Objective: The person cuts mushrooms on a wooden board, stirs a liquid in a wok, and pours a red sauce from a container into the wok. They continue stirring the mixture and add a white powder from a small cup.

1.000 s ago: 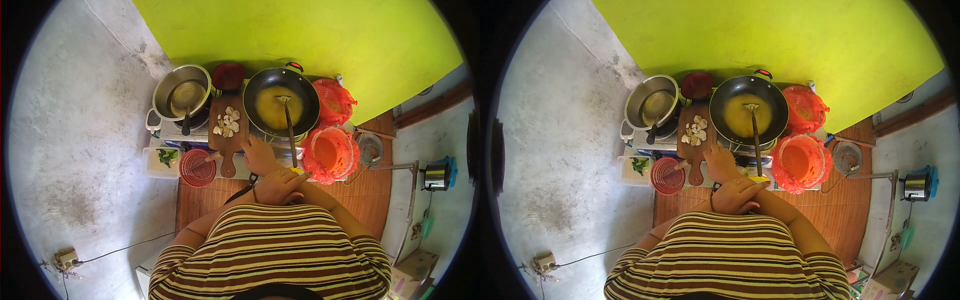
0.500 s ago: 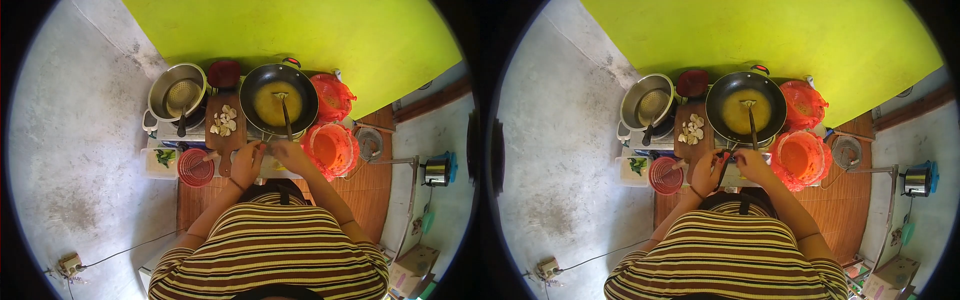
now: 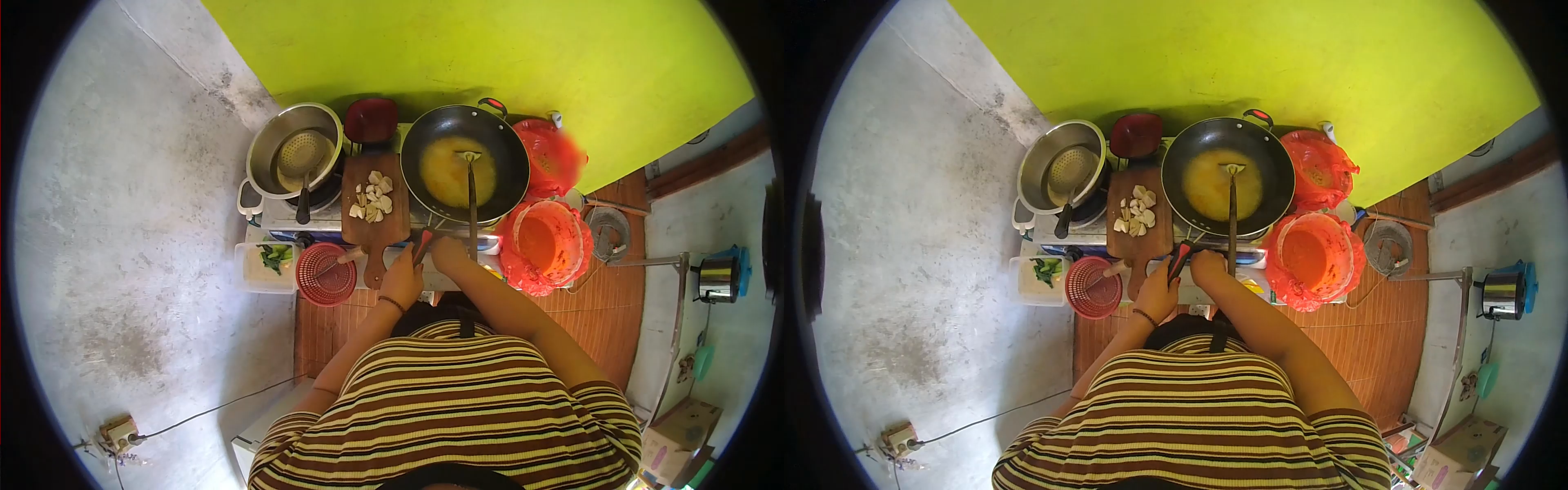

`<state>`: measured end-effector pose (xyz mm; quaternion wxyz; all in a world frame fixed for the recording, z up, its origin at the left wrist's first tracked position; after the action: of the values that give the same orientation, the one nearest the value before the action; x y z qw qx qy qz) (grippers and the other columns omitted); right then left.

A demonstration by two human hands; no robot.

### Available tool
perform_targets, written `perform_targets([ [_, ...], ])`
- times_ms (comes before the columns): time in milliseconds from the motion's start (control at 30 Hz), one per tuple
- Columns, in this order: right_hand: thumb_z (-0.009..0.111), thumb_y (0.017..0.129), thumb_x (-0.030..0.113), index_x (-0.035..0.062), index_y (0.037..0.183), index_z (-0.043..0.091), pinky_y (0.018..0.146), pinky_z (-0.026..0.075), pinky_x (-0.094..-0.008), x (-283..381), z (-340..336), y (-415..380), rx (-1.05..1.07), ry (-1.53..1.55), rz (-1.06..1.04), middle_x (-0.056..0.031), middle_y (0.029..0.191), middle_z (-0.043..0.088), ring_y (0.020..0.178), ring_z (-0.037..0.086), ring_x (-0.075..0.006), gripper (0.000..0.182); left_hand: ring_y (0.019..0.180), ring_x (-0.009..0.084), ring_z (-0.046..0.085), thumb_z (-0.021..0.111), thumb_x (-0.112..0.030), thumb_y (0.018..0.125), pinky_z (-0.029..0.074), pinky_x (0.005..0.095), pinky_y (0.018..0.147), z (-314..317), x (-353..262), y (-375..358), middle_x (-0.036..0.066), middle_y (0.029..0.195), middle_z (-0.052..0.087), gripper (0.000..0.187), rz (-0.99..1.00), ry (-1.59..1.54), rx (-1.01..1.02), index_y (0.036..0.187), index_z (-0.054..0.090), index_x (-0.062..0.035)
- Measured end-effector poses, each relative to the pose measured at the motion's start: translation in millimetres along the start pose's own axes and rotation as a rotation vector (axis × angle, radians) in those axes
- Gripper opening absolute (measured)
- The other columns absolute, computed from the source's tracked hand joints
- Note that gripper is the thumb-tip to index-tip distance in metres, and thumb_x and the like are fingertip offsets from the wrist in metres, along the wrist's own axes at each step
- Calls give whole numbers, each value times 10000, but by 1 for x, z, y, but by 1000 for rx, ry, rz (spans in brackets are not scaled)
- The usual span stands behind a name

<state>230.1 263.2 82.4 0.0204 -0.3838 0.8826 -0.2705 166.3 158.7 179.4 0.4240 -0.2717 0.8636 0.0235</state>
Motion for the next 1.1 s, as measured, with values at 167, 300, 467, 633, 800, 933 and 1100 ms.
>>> perform_targets([
  [167,566,800,122,40,946,689,746,542,-392,-15,35,18,16,-28,11,-161,983,668,921,655,-311,208,867,380,616,566,-118,842,489,414,757,11,10,4,236,979,610,506,115,20,9,1315,412,-23],
  [300,582,789,101,35,954,686,755,542,-401,-18,11,0,13,-57,-2,-157,988,668,935,653,-307,206,689,209,638,578,-103,858,514,308,626,23,22,6,157,915,625,538,107,-153,76,1354,379,-35],
  [467,555,799,107,41,942,686,750,540,-402,-31,19,1,69,-51,9,-163,976,669,934,653,-301,205,557,107,588,584,-146,879,503,266,498,39,19,-1,87,835,624,538,-49,-497,221,1365,371,-56],
  [633,550,812,127,44,960,682,759,535,-405,-29,18,-3,43,20,71,-157,995,666,939,651,-308,215,491,105,554,540,-199,911,464,256,441,50,23,-3,72,735,608,386,-255,-605,281,1250,448,-39],
  [800,550,824,124,49,1014,675,749,534,-435,-36,41,23,91,-64,54,-146,1045,656,943,648,-313,239,477,103,542,505,-219,928,452,250,444,52,29,0,58,680,591,305,-168,-540,222,1156,482,-18],
  [933,562,822,126,49,1017,678,697,537,-478,-39,43,24,129,-35,135,-135,1060,654,943,647,-319,239,514,157,580,492,-212,919,466,287,487,44,20,-3,98,691,615,281,-162,-504,195,1093,499,9],
  [1100,572,826,176,58,1010,655,761,519,-384,-42,36,21,163,44,239,-131,1046,647,973,636,-292,233,532,188,598,492,-222,914,472,309,513,41,18,-5,114,693,625,278,-179,-473,198,1066,509,10],
])
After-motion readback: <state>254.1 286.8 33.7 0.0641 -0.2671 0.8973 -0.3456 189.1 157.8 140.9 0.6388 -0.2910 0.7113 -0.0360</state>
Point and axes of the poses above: each hand's wrist, its own y-axis towards the middle knuckle, its own z-axis out of the palm, x = y × z, the point moved 9 cm from there along y, towards the middle knuckle
